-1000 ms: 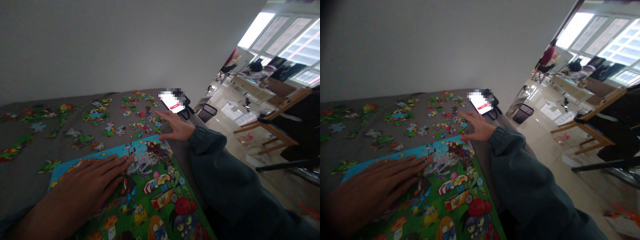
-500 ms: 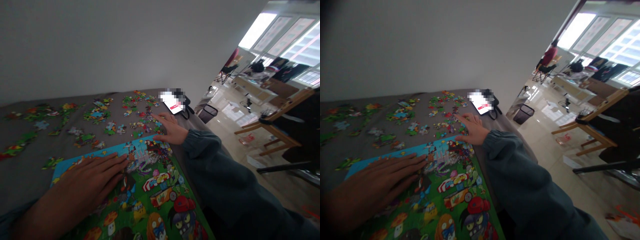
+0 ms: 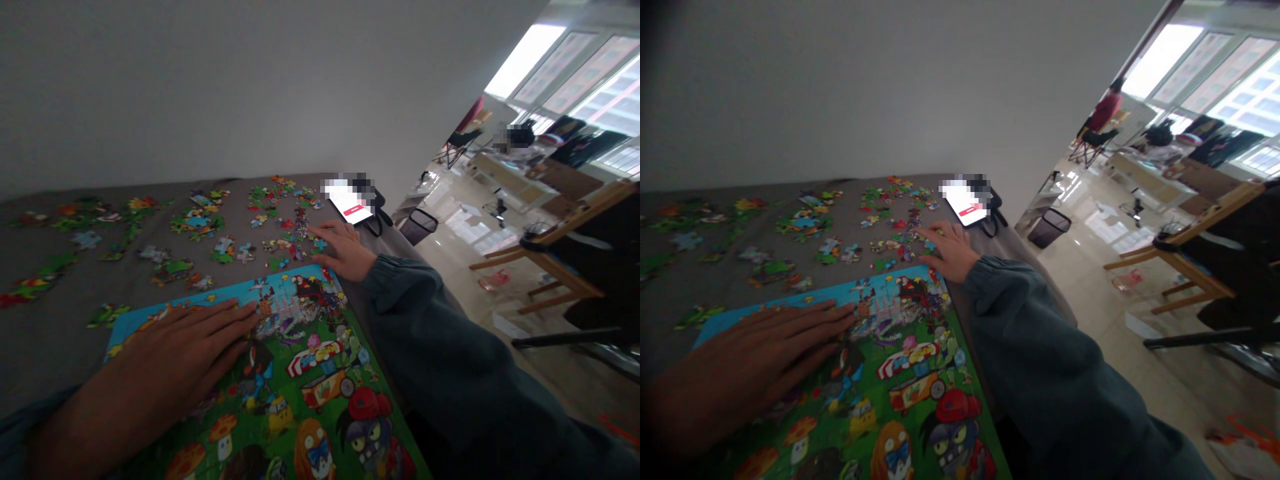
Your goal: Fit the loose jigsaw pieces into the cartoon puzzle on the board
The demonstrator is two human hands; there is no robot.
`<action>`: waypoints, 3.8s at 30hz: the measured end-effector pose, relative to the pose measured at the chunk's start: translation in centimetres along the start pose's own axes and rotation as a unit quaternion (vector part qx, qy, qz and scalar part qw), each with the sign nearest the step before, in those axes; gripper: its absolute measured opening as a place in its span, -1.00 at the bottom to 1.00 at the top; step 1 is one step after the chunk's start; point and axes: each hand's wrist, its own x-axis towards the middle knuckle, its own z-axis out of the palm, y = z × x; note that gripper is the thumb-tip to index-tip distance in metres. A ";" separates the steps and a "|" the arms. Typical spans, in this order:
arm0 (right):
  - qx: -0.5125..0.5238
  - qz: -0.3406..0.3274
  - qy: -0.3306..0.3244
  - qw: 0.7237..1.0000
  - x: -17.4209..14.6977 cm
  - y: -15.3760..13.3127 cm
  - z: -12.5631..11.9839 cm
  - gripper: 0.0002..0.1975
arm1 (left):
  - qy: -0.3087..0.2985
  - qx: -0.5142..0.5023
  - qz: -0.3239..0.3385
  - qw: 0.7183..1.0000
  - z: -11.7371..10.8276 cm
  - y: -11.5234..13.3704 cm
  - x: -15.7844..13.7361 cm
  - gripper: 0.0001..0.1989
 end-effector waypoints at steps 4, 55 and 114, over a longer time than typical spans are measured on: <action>0.042 -0.019 0.064 0.997 0.5 0.9 -0.9 -0.73 | -0.009 -0.024 -0.018 0.999 0.1 0.0 -0.2 -0.55; 0.094 -0.077 0.000 0.993 0.4 1.8 -0.9 -0.74 | -0.030 -0.036 -0.016 0.999 -0.5 0.6 0.4 -0.51; 0.173 -0.154 -0.601 0.765 -5.5 -9.8 -4.7 -0.76 | -0.025 -0.045 0.039 0.998 0.3 -0.9 0.2 -0.53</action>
